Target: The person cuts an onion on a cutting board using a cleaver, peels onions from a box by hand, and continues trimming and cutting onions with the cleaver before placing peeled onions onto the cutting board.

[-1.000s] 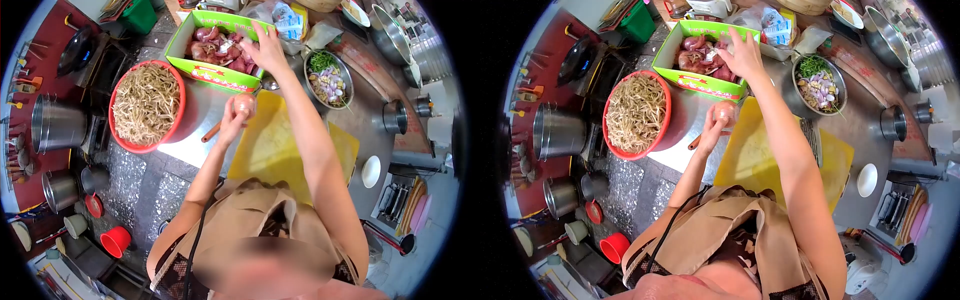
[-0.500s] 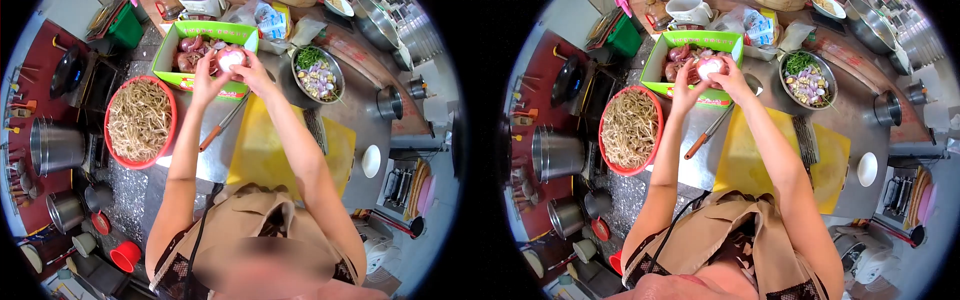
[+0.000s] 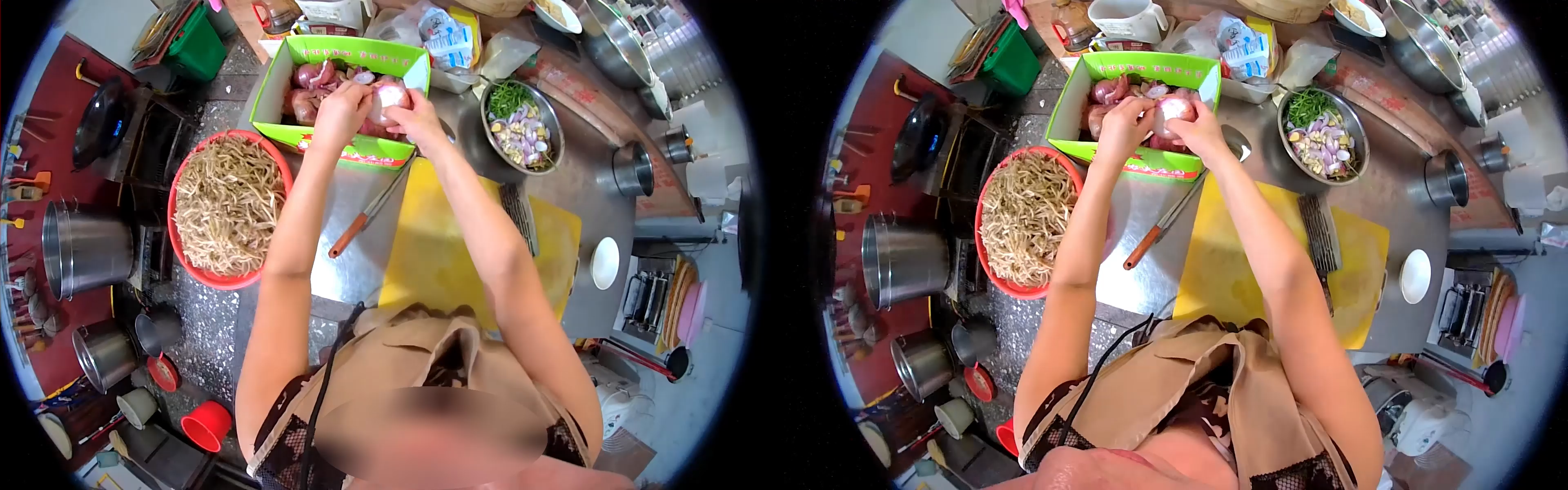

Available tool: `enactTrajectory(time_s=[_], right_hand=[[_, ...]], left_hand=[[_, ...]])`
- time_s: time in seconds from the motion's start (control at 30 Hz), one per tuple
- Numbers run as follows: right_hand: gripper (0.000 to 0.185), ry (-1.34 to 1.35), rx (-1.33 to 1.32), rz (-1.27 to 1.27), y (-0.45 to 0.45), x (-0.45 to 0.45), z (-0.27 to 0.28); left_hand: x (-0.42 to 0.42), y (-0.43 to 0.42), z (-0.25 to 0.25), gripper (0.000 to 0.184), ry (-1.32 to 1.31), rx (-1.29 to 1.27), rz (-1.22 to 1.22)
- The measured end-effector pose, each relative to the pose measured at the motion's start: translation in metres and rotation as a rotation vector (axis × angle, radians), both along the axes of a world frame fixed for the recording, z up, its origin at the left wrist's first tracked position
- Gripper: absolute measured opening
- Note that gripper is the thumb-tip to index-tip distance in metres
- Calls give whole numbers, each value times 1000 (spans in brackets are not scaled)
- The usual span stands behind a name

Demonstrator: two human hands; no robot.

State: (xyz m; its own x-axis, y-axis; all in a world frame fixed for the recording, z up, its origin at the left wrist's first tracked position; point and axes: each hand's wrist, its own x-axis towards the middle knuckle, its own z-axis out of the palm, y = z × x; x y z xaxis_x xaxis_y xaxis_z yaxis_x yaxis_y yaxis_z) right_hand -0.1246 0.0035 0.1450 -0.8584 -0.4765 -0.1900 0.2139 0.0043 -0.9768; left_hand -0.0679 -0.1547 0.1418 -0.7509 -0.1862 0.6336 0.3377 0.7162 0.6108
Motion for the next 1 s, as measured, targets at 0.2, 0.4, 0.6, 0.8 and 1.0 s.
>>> enactTrajectory(time_s=[0.2, 0.4, 0.6, 0.8, 1.0], right_hand=[[56, 29, 32, -26, -2, -1, 0], [66, 25, -29, 132, 9, -9, -7], [68, -101, -12, 188, 6, -16, -5], [73, 232, 97, 164, -10, -15, -40], [67, 201, 99, 100, -25, -5, -21]], left_hand=[[-12, -15, -8, 10, 44, -15, 32], [-25, -52, -30, 8, -276, -153, 318], [5, -32, 11, 37, -189, 53, 20], [4, -21, 29, 16, -250, -32, -41], [-12, -57, 31, 13, -214, 154, -213]])
